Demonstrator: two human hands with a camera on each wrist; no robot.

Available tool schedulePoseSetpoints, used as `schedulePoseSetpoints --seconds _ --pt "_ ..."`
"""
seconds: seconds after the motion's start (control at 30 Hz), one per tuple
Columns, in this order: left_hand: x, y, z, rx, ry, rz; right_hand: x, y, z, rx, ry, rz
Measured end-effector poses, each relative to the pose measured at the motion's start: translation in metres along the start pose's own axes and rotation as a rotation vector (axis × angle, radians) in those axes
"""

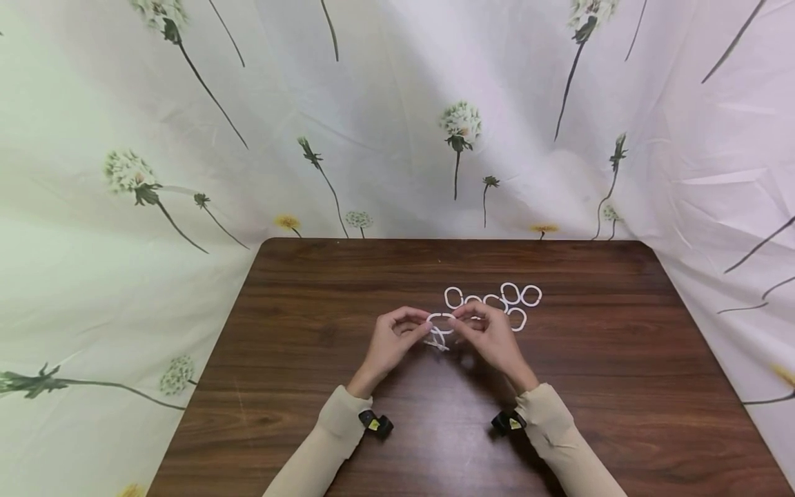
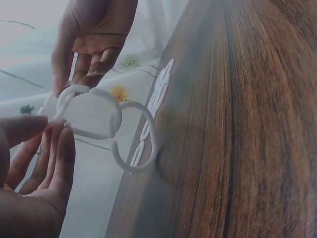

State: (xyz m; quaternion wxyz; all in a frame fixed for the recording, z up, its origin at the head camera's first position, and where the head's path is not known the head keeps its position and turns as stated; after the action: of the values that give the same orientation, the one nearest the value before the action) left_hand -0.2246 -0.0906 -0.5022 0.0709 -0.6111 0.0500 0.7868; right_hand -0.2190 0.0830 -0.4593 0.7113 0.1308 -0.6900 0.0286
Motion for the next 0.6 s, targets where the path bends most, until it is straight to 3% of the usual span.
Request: schedulePoseSetpoints --seconds 0.17,0.4,0.6 --pt "0.003 0.003 -0.002 -0.033 0.019 -0.004 0.002 0.008 -0.003 -0.011 0.04 -0.065" --pt "0.005 0.006 -0.004 -0.038 0.043 0.003 0.002 0.037 -0.006 -0.076 0.04 -0.152" --pt "0.008 0.009 -0.004 -0.044 0.058 0.007 -0.027 0.066 0.0 -0.123 0.013 -0.194"
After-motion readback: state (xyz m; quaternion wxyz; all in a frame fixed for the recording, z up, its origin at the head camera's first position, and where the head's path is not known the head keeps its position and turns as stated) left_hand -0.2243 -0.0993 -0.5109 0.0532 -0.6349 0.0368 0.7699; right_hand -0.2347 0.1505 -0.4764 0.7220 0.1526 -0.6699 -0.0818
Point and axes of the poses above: each hand's wrist, its own z-axis towards the middle knuckle, its own y-axis out of the back of the hand, x = y × z, the point moved 9 cm from there along z, towards the middle knuckle, and after that the axes turned 5 degrees about -y, right-handed, at the moved point
